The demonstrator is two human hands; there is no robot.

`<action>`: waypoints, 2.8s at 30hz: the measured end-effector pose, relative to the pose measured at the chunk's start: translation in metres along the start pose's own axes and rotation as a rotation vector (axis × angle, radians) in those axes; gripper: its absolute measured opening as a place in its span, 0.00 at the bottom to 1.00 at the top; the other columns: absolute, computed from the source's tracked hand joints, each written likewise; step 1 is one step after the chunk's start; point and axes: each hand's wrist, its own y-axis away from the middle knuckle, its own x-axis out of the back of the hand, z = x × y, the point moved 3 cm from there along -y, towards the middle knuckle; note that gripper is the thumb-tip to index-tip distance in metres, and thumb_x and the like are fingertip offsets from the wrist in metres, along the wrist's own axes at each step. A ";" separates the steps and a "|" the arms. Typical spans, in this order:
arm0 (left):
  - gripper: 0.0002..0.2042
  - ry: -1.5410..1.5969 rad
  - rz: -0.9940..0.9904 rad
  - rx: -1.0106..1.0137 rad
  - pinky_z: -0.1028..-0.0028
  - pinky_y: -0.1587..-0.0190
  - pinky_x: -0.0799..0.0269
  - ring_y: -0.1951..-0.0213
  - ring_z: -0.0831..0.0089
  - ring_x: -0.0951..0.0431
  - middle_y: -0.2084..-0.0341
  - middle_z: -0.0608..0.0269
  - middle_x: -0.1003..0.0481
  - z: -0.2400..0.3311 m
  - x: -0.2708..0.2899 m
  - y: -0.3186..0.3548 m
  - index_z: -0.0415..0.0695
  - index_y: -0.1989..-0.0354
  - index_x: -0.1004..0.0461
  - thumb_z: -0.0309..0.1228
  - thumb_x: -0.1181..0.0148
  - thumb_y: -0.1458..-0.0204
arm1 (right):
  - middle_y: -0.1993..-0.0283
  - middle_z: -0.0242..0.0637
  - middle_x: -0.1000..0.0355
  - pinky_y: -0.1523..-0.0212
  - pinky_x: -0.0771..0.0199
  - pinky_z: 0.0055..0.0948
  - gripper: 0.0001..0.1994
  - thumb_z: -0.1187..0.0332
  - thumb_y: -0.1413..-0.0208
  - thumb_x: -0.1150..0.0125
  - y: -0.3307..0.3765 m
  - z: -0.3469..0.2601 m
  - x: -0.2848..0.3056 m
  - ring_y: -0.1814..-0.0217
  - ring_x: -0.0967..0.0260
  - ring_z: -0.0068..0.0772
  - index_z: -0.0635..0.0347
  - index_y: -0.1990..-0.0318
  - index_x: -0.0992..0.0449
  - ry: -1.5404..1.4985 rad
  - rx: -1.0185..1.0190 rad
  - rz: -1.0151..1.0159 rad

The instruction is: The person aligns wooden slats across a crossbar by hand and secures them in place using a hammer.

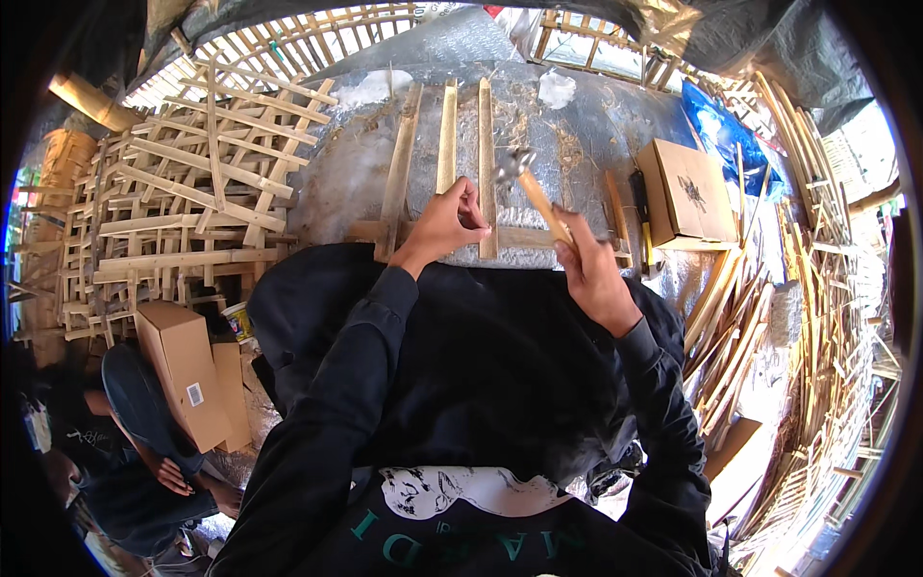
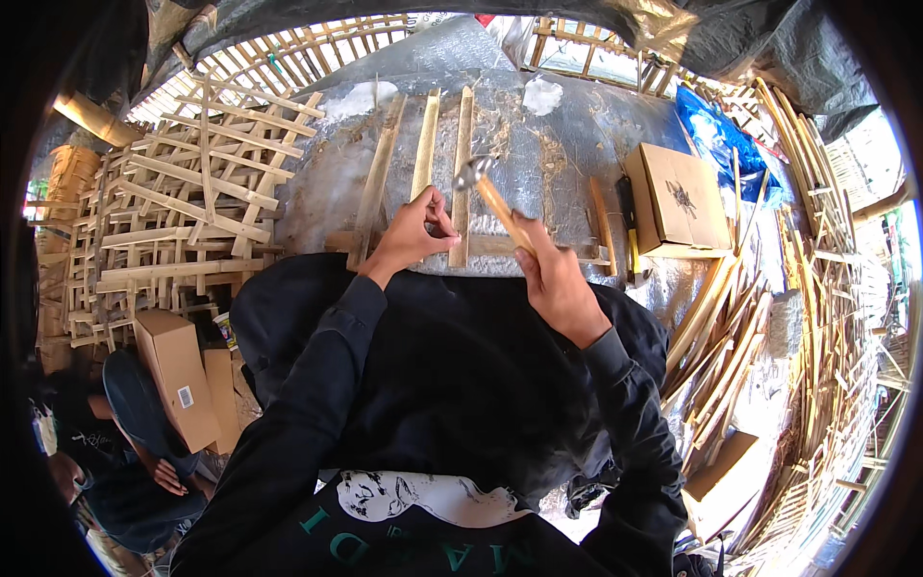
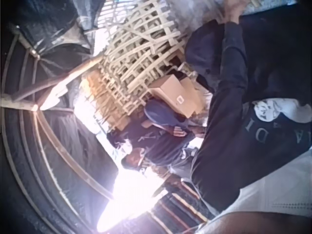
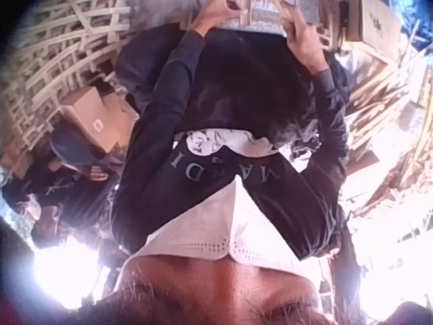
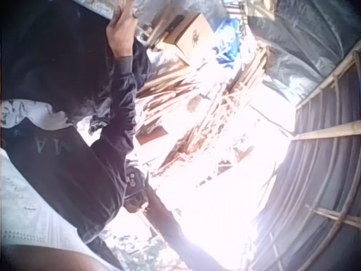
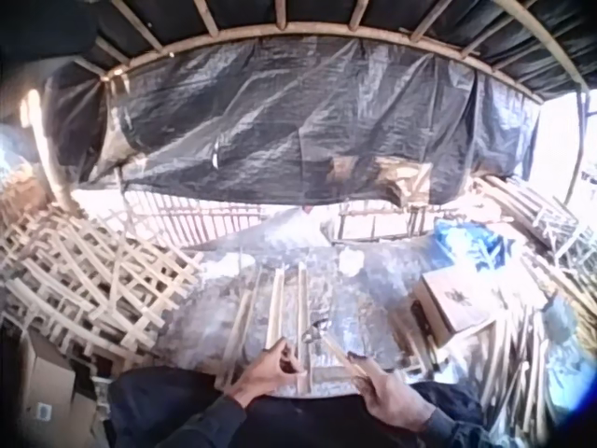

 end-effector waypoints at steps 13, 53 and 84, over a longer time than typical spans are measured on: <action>0.38 -0.417 -0.065 -0.064 0.57 0.26 0.37 0.28 0.52 0.30 0.36 0.49 0.23 0.011 -0.002 0.018 0.42 0.36 0.34 0.45 0.19 0.49 | 0.50 0.64 0.23 0.55 0.23 0.55 0.20 0.78 0.30 0.42 -0.009 0.006 0.002 0.53 0.25 0.73 0.62 0.33 0.30 0.209 0.062 -0.312; 0.40 -0.744 -0.264 -0.089 0.46 0.24 0.40 0.26 0.62 0.34 0.24 0.80 0.33 0.008 -0.001 0.017 0.58 0.27 0.30 0.58 0.26 0.48 | 0.57 0.60 0.21 0.54 0.27 0.56 0.21 0.80 0.49 0.23 -0.015 0.108 -0.030 0.50 0.25 0.73 0.65 0.50 0.28 0.171 -0.166 0.023; 0.43 -0.686 -0.240 -0.073 0.44 0.23 0.44 0.26 0.60 0.35 0.24 0.79 0.33 0.004 0.001 0.018 0.62 0.25 0.32 0.61 0.26 0.50 | 0.55 0.60 0.21 0.55 0.24 0.52 0.16 0.77 0.43 0.26 -0.014 0.084 -0.016 0.54 0.23 0.71 0.65 0.50 0.26 0.178 -0.074 0.007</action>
